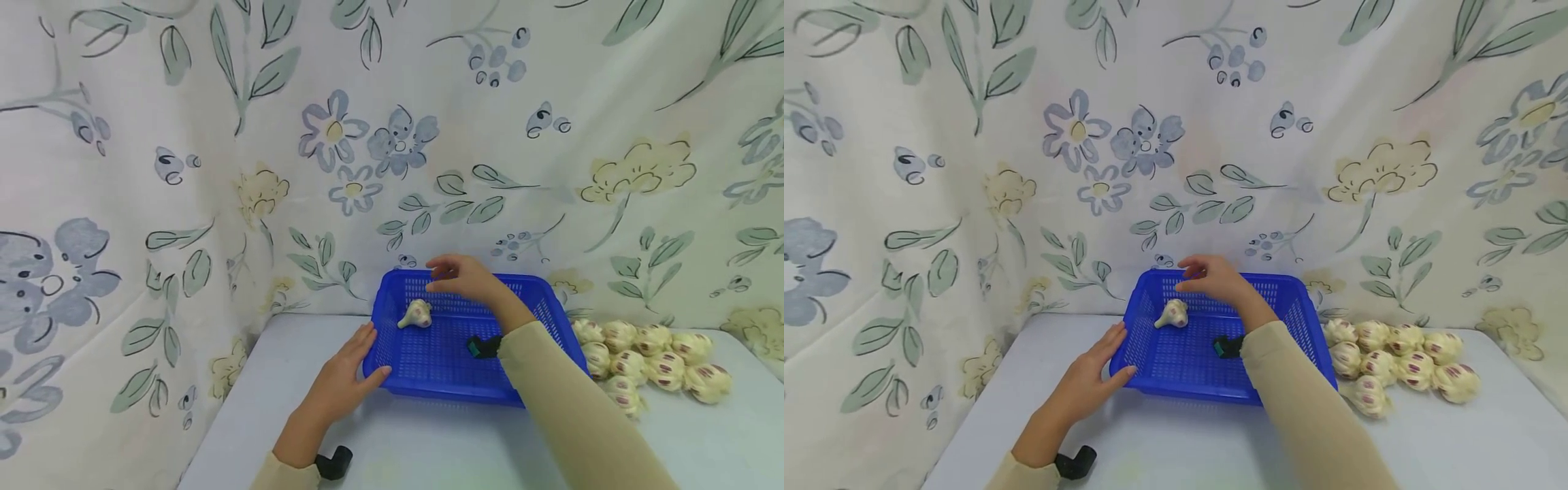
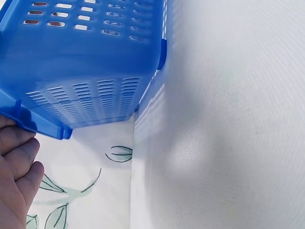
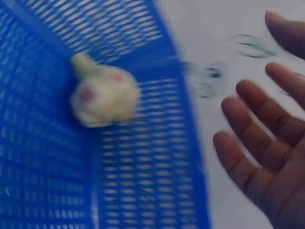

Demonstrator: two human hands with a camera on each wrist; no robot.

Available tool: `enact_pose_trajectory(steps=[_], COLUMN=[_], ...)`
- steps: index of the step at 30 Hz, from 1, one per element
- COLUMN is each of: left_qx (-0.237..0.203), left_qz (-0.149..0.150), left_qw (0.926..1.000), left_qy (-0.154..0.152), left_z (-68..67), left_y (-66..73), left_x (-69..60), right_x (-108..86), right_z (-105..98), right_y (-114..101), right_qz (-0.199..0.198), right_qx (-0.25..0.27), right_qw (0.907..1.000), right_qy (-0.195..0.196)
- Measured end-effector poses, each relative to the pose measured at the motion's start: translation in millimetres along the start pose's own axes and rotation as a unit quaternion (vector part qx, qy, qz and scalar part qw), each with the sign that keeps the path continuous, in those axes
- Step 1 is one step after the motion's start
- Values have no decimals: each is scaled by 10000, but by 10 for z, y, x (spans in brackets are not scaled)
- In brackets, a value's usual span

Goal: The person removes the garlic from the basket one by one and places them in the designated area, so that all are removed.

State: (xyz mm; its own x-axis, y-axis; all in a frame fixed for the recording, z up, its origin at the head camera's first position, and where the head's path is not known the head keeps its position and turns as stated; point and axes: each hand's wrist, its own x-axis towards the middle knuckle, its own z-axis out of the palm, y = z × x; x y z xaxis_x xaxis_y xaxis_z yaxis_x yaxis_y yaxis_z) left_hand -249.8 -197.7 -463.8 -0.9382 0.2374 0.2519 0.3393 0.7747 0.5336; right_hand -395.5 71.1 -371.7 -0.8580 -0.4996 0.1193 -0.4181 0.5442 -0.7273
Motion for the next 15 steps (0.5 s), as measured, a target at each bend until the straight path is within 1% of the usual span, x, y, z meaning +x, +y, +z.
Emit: enact_pose_trajectory(steps=[4,6,10,12,15], left_qx=[40,53,16,5,40], left_qz=[50,44,33,15,11], left_qw=[10000,10000,10000,10000,10000], left_qy=[45,46,13,5,24], left_z=[7,11,15,12,5], left_y=[0,1,8,10,3], left_x=[14,18,27,26,19], right_x=[195,256,321,338,359], right_z=[215,294,397,444,515], right_y=[93,144,277,341,424], right_qz=[292,468,844,946,972], right_qx=[-341,-417,-540,-624,-744], right_qw=[9972,9949,9910,9891,9868], right_qy=[-595,-796,-885,-943,-1063])
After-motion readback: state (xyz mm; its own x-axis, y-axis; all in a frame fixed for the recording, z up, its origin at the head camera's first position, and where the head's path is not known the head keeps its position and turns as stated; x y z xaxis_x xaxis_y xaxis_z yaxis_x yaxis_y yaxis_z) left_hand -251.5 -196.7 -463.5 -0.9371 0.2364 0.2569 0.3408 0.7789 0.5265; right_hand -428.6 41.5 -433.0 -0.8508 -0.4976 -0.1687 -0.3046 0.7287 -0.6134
